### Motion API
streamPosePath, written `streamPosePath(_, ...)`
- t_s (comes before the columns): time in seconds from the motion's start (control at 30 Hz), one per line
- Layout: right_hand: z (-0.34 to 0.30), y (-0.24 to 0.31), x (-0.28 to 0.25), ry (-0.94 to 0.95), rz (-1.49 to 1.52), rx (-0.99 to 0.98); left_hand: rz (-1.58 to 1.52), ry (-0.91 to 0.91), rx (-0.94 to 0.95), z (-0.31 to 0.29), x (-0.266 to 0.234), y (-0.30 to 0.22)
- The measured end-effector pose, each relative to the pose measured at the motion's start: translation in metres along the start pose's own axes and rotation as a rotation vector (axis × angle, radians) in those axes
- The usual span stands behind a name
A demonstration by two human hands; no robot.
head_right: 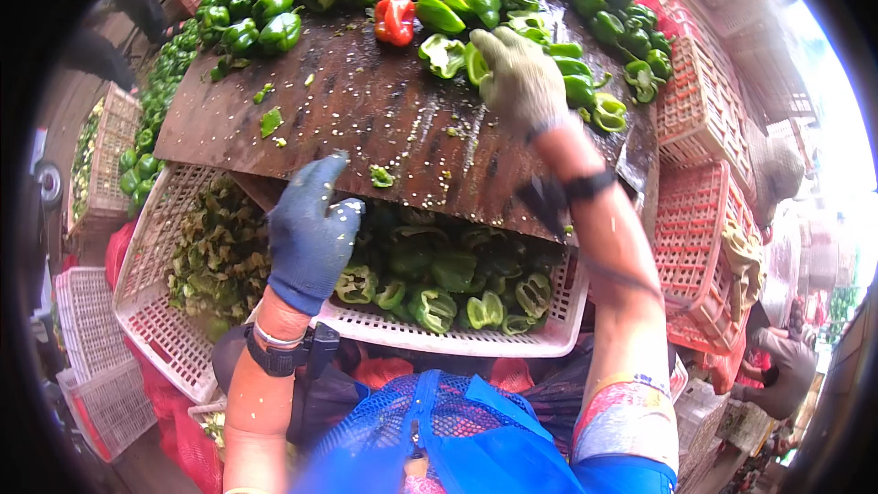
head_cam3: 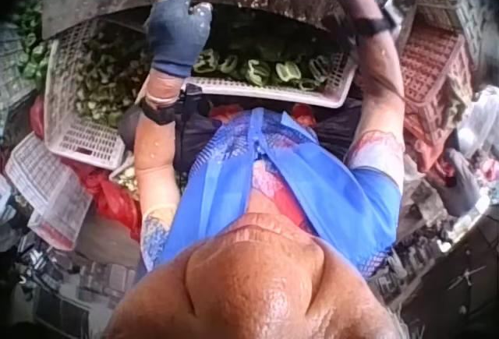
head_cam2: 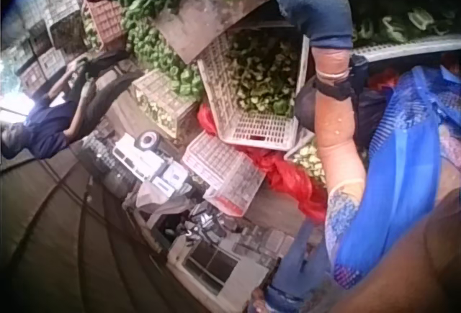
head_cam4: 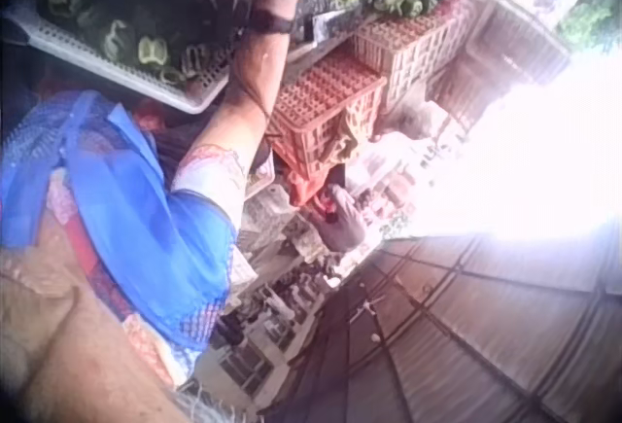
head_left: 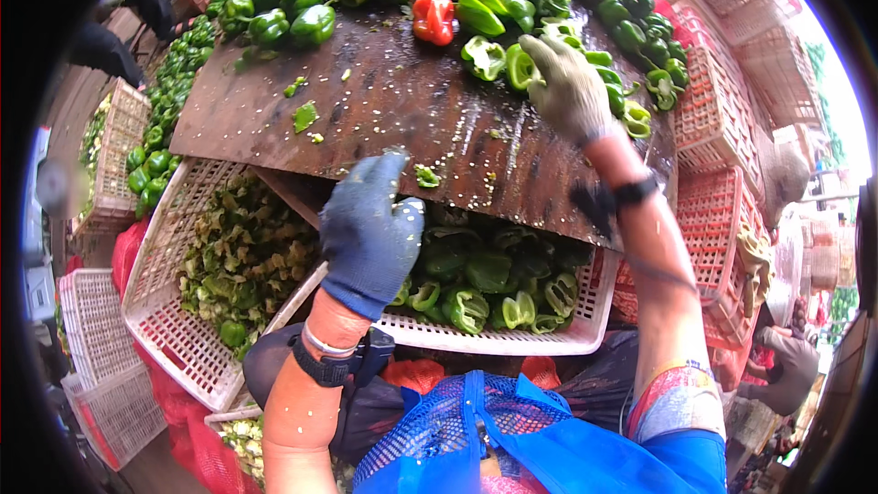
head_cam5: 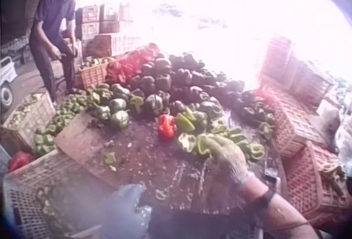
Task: The recorder is cutting the tops off green peppers and removing seeds before placing them into a basket.
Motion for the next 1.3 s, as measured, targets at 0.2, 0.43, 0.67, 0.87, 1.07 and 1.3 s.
streamPosePath(0.2, 0.014, 0.019, 0.089, 0.403, 0.280, 0.206, -0.263, -0.067, -0.137, -0.016, -0.003, 0.023)
streamPosePath(0.43, -0.094, 0.035, 0.053, 0.025, 0.995, 0.897, -0.302, 0.154, -0.236, -0.015, 0.063, -0.010)
streamPosePath(0.67, -0.100, 0.144, 0.031, 0.301, 0.925, 0.441, -0.293, -0.099, -0.157, -0.026, 0.038, -0.004)
streamPosePath(0.87, -0.100, 0.146, 0.006, 0.476, 1.038, 0.610, -0.250, 0.074, 0.080, -0.033, 0.000, -0.011)
streamPosePath(1.07, -0.124, 0.141, 0.016, 0.214, 1.765, 1.055, -0.035, -0.055, 0.167, -0.028, 0.009, -0.016)
streamPosePath(1.3, -0.152, 0.202, -0.013, -0.042, 2.291, 1.350, 0.035, -0.053, 0.240, -0.038, 0.012, -0.040)
Point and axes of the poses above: each hand's wrist, its own z-axis towards the middle knuckle, its own x-axis out of the palm, y = z × x, the point moved 6 cm from there along z, towards the middle knuckle, and after that the axes turned 1 degree about -y, right-handed, at the moved point
